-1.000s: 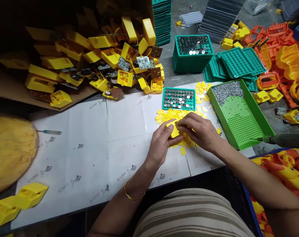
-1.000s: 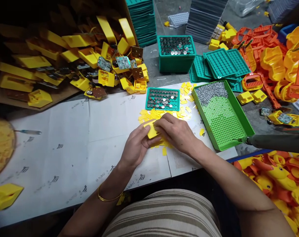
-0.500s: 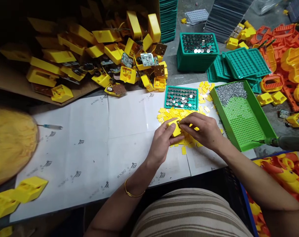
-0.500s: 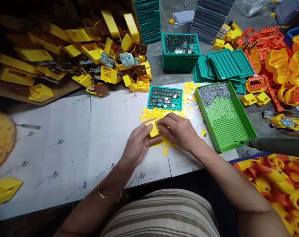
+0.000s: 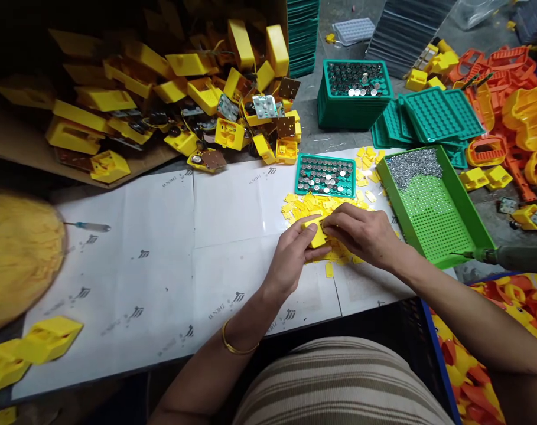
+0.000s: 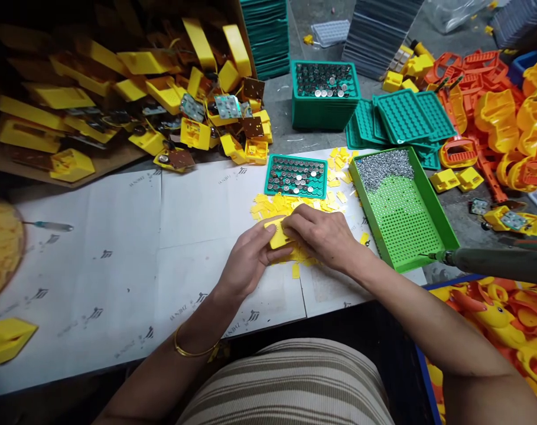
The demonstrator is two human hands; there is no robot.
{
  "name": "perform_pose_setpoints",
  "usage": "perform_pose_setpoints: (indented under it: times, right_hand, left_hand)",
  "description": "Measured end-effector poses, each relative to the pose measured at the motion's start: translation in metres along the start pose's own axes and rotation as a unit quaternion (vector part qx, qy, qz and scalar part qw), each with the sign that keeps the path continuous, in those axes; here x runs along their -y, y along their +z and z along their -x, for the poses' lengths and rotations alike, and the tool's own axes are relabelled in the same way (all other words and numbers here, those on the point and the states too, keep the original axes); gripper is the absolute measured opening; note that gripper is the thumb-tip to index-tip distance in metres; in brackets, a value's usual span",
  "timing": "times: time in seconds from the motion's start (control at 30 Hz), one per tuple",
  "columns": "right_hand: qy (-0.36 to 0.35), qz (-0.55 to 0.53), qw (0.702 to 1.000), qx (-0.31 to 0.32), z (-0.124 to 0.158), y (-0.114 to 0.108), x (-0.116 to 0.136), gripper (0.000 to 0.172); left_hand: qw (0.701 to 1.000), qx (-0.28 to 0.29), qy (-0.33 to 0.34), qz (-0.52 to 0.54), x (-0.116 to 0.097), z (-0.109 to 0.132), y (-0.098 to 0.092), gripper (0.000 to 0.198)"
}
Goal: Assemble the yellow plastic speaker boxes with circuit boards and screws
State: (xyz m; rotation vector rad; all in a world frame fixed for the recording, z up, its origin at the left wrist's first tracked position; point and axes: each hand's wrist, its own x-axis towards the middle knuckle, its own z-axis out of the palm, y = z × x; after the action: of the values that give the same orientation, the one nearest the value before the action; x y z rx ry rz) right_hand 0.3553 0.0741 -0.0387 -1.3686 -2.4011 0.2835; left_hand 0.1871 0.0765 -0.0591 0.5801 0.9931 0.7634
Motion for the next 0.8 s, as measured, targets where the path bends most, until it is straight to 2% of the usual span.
perform_pose_setpoints:
  times: [0.23, 0.33, 0.4, 0.5, 0.57, 0.7, 0.8]
  right_hand:
    - [0.016, -0.121, 0.992, 0.030, 0.000, -0.012, -0.003, 0.017]
    - [0.043, -0.191, 0.980, 0.015, 0.000, -0.013, -0.003, 0.011]
    - [0.095, -0.280, 0.955, -0.005, 0.000, -0.011, -0.002, 0.006]
    - [0.196, -0.401, 0.895, -0.006, -0.001, -0.009, 0.000, 0.016]
    - [0.233, -0.442, 0.866, 0.012, -0.001, -0.007, 0.001, 0.024]
    - [0.225, -0.477, 0.849, 0.025, -0.003, -0.002, 0.003, 0.021]
    - [0.230, -0.483, 0.844, -0.044, -0.003, 0.005, 0.007, 0.022]
  left_hand:
    - [0.998, 0.036, 0.019, -0.044, 0.001, 0.002, -0.002, 0.035]
    - [0.996, 0.056, 0.030, -0.067, 0.001, 0.005, -0.002, 0.039]
    - [0.994, 0.069, 0.039, -0.074, 0.001, 0.006, -0.003, 0.042]
    - [0.992, 0.084, 0.057, -0.081, -0.001, 0.008, -0.004, 0.044]
    - [0.989, 0.089, 0.069, -0.095, -0.001, 0.009, -0.004, 0.044]
    - [0.990, 0.077, 0.076, -0.094, 0.001, 0.010, -0.001, 0.042]
    - [0.997, 0.054, 0.051, 0.006, 0.001, 0.008, 0.002, 0.036]
